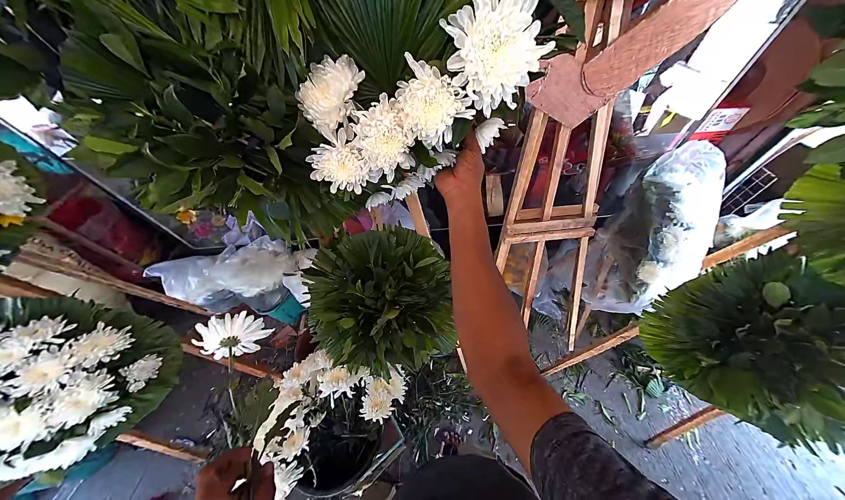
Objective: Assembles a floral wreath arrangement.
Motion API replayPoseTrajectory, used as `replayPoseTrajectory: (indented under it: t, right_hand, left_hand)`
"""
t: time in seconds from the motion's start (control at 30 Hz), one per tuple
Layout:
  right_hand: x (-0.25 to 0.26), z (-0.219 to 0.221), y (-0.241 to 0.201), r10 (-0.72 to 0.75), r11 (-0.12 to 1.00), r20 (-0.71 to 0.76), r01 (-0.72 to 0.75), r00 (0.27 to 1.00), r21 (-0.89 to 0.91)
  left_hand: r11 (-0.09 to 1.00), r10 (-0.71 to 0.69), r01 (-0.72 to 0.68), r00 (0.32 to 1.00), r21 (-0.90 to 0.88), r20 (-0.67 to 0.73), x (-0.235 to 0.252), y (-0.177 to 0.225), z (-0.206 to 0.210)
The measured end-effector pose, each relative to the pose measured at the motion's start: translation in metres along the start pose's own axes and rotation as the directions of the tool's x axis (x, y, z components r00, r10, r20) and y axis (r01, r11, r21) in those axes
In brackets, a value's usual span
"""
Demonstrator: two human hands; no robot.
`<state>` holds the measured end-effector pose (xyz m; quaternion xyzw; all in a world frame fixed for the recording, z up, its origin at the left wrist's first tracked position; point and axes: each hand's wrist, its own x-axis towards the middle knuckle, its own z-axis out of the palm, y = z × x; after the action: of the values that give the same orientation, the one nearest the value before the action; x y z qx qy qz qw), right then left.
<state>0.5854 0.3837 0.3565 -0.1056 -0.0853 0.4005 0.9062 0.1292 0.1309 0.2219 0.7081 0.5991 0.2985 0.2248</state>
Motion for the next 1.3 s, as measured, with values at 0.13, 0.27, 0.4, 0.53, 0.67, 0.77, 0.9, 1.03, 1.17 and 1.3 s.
replayPoseTrajectory:
  t: [0.13,0.27,0.4,0.53,0.67,0.77,0.9,1.03,1.17,1.3]
  right_hand:
    - [-0.003,-0.013,-0.006,0.006,0.997,0.081,0.000,0.997,-0.077]
    - [-0.081,-0.075,-0.006,-0.016,0.850,-0.007,0.010,1.000,-0.526]
    - [-0.211,-0.097,0.040,0.404,0.629,0.010,-0.270,0.915,-0.729]
    - [-0.259,-0.057,0.064,0.769,0.544,0.218,-0.437,0.601,-0.716]
    - [-0.254,-0.037,0.077,0.708,0.655,0.239,-0.492,0.664,-0.573]
    - [-0.268,-0.044,0.079,0.529,0.769,0.303,-0.296,0.793,-0.566]
    - [-0.295,-0.044,0.072,0.287,0.888,0.342,-0.115,0.895,-0.444]
    - [-0.298,-0.042,0.061,0.483,0.821,0.262,-0.327,0.836,-0.469]
    - [-0.295,-0.050,0.055,0.604,0.751,0.214,-0.459,0.768,-0.475]
    - [-0.286,-0.057,0.046,0.584,0.736,0.124,-0.458,0.802,-0.498]
  left_hand:
    - [0.995,0.061,-0.067,0.995,-0.075,-0.082,0.003,0.006,0.005]
    - [0.887,0.142,-0.194,0.978,-0.419,-0.151,0.005,0.017,0.008]
    - [0.650,0.140,-0.248,0.968,-0.718,-0.207,0.008,0.043,0.011]
    - [0.489,0.206,-0.209,0.971,-0.847,-0.120,0.015,0.039,0.013]
    - [0.284,0.199,-0.078,0.980,-0.956,-0.021,0.019,0.028,0.016]
    - [0.192,-0.091,-0.020,0.995,-0.981,-0.038,0.025,0.027,0.016]
    - [0.580,-0.348,0.056,0.919,-0.813,-0.185,0.054,0.024,0.020]
    - [0.733,0.095,-0.122,0.993,-0.669,-0.076,0.067,0.043,0.036]
    - [0.669,0.264,-0.244,0.961,-0.702,-0.083,0.078,0.069,0.050]
    - [0.732,0.170,-0.138,0.985,-0.667,-0.017,0.067,0.070,0.061]
